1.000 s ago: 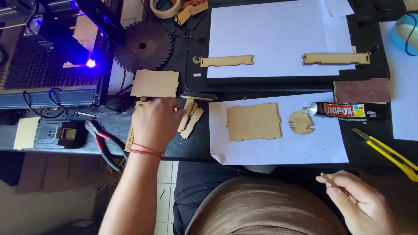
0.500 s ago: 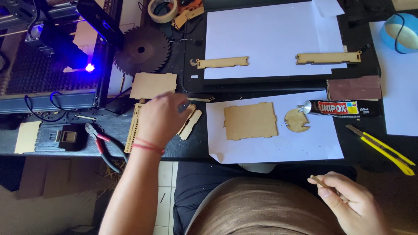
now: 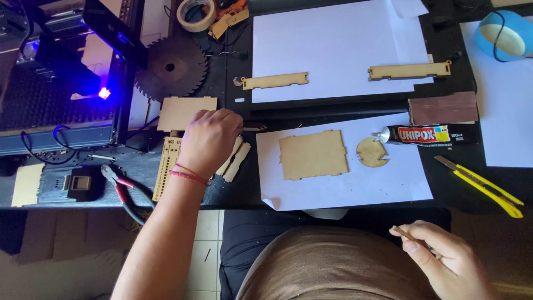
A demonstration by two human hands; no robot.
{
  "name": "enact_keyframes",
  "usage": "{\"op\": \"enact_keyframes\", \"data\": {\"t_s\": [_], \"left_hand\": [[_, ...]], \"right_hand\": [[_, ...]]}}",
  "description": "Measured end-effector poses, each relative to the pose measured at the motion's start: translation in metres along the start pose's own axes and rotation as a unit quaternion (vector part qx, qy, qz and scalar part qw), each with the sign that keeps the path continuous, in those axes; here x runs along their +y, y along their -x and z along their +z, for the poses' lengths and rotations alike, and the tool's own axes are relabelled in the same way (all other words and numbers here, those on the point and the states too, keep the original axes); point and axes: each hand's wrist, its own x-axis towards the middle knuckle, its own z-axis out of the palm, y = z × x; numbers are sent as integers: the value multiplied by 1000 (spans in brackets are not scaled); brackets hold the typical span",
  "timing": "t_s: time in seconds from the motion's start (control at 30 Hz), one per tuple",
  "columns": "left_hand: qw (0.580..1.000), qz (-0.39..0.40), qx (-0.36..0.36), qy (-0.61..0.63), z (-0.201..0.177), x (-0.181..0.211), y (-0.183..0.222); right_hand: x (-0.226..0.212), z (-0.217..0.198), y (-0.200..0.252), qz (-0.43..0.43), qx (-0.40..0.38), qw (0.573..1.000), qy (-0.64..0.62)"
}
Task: Assembling a sliding lid box from laser-cut wooden pieces by applying glue and fitting joints.
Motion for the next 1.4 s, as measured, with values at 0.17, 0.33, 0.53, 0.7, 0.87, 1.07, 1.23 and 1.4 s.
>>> {"op": "enact_keyframes", "data": {"t_s": [0.17, 0.33, 0.53, 0.7, 0.87, 1.07, 1.23, 1.4], "left_hand": [[993, -89, -64, 50, -36, 16, -9], [783, -307, -31, 540, -62, 58, 9], [570, -285, -33, 770, -56, 130, 44], [704, -255, -4, 663, -71, 168, 55], [906, -30, 108, 409, -85, 174, 57], [872, -56, 140, 466, -77, 194, 85], [497, -291, -115, 809, -78, 216, 99], [570, -274, -114, 766, -87, 220, 107]], "right_hand": [[-13, 1, -3, -33, -6, 999, 11], [-6, 9, 1, 132, 33, 987, -84], [-93, 10, -25, -69, -7, 995, -68], [-145, 24, -38, -90, -50, 990, -93], [-143, 37, -34, -292, -61, 953, -49], [-130, 37, -26, -582, -16, 811, 61], [-136, 32, -20, -646, 24, 747, 156], [-134, 25, 0, -523, -25, 843, 125]]}}
